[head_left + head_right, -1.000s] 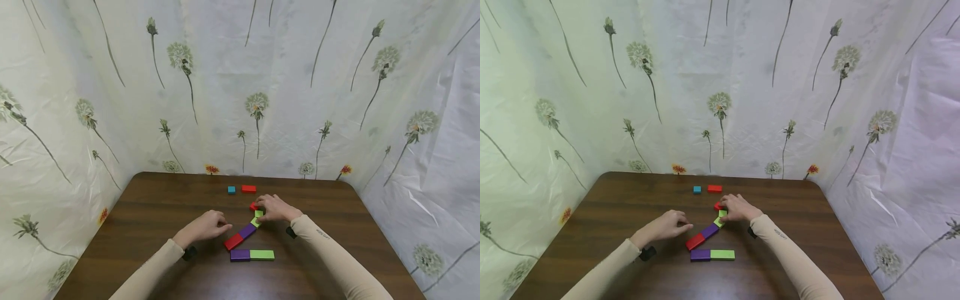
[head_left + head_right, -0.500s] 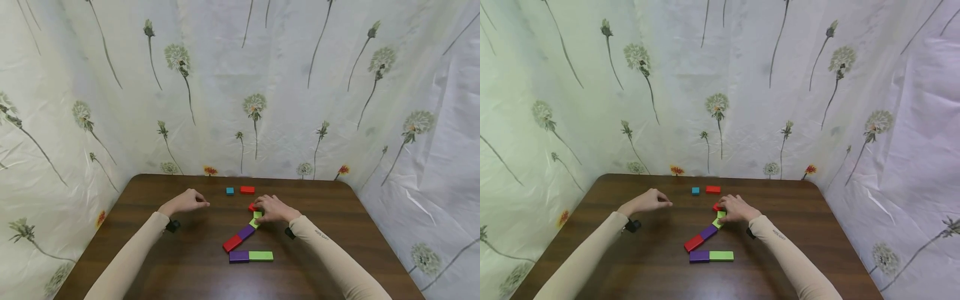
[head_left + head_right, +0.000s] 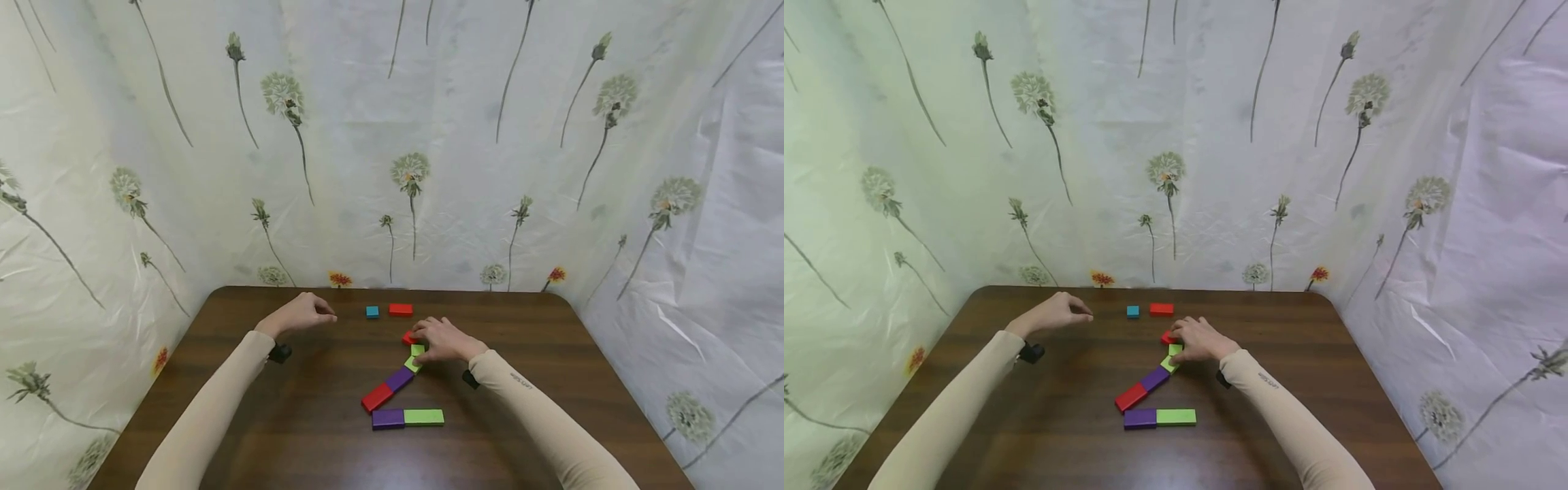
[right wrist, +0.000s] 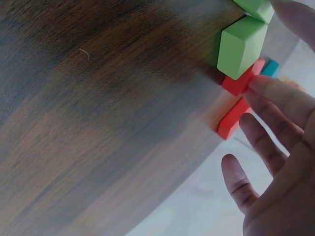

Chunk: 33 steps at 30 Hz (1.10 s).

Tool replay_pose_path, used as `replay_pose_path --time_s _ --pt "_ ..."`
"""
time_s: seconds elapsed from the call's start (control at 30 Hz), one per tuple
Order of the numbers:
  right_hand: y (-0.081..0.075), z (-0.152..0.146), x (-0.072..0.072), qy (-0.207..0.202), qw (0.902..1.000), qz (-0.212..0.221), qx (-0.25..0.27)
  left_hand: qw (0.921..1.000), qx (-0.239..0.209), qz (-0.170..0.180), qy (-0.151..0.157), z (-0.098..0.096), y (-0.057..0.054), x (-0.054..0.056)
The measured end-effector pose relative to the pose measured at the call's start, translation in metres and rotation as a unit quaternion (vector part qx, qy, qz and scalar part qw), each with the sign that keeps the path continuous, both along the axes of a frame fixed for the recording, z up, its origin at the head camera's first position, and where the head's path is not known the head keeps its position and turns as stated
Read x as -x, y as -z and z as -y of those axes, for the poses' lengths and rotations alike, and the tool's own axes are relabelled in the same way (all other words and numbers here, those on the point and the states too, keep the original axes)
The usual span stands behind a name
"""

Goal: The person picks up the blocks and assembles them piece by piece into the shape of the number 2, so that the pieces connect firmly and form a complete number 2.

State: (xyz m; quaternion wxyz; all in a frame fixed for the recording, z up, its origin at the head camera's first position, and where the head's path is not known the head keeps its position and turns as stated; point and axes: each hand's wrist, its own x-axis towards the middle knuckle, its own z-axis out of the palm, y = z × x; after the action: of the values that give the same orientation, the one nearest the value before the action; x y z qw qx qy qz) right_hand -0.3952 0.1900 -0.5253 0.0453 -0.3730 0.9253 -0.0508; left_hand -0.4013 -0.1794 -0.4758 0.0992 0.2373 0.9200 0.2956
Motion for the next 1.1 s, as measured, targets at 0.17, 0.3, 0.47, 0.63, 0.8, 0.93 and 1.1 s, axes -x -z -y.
replay_pose_path --time_s 0.17,0.3,0.47,0.63,0.8,0.93,1.1 --pt "-0.001 0.000 -0.001 0.000 1.0000 0.000 -0.003 0.9998 -0.004 -0.018 -0.002 -0.012 -0.007 0.002" --pt "-0.001 0.000 -0.001 -0.001 1.0000 -0.002 -0.007 0.9987 0.003 -0.049 0.007 -0.022 -0.011 0.006" --pt "-0.003 -0.001 0.000 -0.004 1.0000 -0.002 -0.003 0.9973 0.000 -0.073 0.004 -0.035 -0.015 0.013" --pt "-0.001 -0.001 -0.001 -0.005 1.0000 0.004 0.001 0.9966 -0.008 -0.081 0.015 -0.047 -0.011 0.018" --pt "0.000 -0.001 -0.002 -0.004 1.0000 0.007 0.002 0.9967 -0.014 -0.078 0.017 -0.058 -0.006 0.025" --pt "-0.001 0.000 -0.003 -0.005 1.0000 0.005 0.005 0.9974 -0.009 -0.071 0.010 -0.066 -0.002 0.030" --pt "-0.002 -0.001 -0.003 -0.003 1.0000 -0.001 -0.003 0.9967 0.002 -0.080 0.013 -0.079 0.002 0.036"
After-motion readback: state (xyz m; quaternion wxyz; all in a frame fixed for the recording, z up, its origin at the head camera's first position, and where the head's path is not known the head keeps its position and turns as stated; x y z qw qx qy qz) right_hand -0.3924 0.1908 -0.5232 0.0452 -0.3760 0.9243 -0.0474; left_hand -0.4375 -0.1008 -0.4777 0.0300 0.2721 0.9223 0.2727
